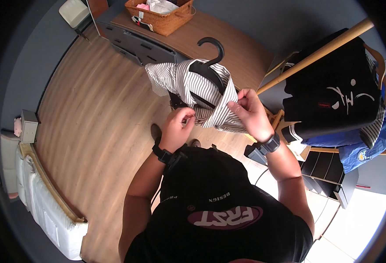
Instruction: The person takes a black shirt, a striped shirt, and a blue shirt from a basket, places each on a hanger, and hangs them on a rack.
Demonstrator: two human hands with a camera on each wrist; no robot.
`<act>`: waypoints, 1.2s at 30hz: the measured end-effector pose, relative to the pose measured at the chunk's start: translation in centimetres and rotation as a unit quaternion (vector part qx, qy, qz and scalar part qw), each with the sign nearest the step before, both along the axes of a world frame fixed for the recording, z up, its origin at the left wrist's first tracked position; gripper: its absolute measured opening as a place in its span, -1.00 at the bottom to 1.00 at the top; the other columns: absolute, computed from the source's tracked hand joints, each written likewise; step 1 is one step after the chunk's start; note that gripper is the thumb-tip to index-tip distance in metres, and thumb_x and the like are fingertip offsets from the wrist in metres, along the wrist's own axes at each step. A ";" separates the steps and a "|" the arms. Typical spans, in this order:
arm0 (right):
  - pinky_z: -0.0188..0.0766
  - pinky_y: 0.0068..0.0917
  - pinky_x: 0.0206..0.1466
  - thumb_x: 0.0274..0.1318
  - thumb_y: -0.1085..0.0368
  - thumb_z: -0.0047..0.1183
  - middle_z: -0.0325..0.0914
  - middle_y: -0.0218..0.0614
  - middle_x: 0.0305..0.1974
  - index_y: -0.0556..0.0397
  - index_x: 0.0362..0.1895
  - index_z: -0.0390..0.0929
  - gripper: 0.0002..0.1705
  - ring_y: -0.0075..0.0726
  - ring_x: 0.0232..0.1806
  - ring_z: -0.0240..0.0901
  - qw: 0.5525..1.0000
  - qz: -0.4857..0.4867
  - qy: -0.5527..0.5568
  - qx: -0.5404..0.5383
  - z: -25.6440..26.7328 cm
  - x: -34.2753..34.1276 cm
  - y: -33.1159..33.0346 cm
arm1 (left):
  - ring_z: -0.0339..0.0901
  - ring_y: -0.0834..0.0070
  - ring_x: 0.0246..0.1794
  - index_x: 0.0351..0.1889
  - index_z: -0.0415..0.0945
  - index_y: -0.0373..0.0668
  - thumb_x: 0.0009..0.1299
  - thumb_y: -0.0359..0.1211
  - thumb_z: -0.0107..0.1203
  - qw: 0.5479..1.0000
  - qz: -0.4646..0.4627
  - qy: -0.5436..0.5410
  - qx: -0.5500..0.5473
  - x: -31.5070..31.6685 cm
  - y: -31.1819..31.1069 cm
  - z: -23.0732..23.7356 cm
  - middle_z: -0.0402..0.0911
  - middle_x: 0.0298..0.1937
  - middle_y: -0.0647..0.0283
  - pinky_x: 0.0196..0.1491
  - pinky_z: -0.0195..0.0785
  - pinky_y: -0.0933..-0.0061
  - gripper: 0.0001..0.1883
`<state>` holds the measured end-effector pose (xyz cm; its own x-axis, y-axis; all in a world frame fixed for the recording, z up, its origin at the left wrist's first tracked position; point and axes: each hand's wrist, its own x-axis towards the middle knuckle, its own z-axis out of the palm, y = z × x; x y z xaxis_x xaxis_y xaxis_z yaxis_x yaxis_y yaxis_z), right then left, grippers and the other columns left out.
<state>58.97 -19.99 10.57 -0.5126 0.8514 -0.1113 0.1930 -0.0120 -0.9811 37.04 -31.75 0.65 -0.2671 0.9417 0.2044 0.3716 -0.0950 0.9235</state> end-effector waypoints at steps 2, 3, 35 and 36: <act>0.33 -0.69 -0.18 0.34 0.36 0.19 0.49 -0.49 -0.29 0.07 -0.05 0.31 -0.71 -0.70 -0.26 0.37 1.000 -0.006 0.008 -0.020 0.4 0.3 0.1 | 0.60 0.40 -0.17 -0.03 0.53 -0.27 0.35 -0.52 0.21 0.999 -0.031 0.033 0.014 0.2 0.0 0.4 0.60 -0.12 0.19 -0.07 0.47 0.44 -0.75; 0.34 -0.69 -0.17 0.34 0.36 0.18 0.50 -0.49 -0.28 0.07 -0.06 0.31 -0.72 -0.70 -0.26 0.38 0.999 -0.008 0.023 -0.032 0.5 0.5 0.1 | 0.60 0.37 -0.18 -0.03 0.53 -0.28 0.32 -0.53 0.21 0.998 -0.032 0.050 0.028 0.5 0.1 0.8 0.59 -0.12 0.18 -0.08 0.47 0.43 -0.74; 0.39 -0.59 0.11 0.19 0.70 -0.13 0.62 -0.21 -0.01 0.11 0.20 0.27 -0.50 -0.45 0.00 0.56 0.972 -0.011 0.180 -0.149 4.5 -0.2 -3.7 | 0.54 0.64 -0.43 -0.03 0.46 -0.36 0.43 -0.55 0.20 0.963 0.163 -0.177 0.124 -1.1 0.3 1.4 0.56 -0.27 0.24 -0.36 0.43 0.56 -0.79; 0.40 -0.59 0.10 0.20 0.70 -0.13 0.63 -0.19 0.00 0.11 0.20 0.26 -0.50 -0.44 0.00 0.57 0.972 -0.016 0.183 -0.149 4.8 -0.5 -3.8 | 0.55 0.63 -0.42 0.01 0.44 -0.36 0.44 -0.56 0.19 0.957 0.146 -0.223 0.112 -1.4 0.1 1.5 0.57 -0.25 0.23 -0.35 0.45 0.56 -0.77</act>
<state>58.43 -23.76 15.35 -0.5383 0.8252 -0.1709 -0.1724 -0.3064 -0.9362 35.63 -31.63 2.13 -0.6204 0.7591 0.1970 -0.0141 -0.2619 0.9650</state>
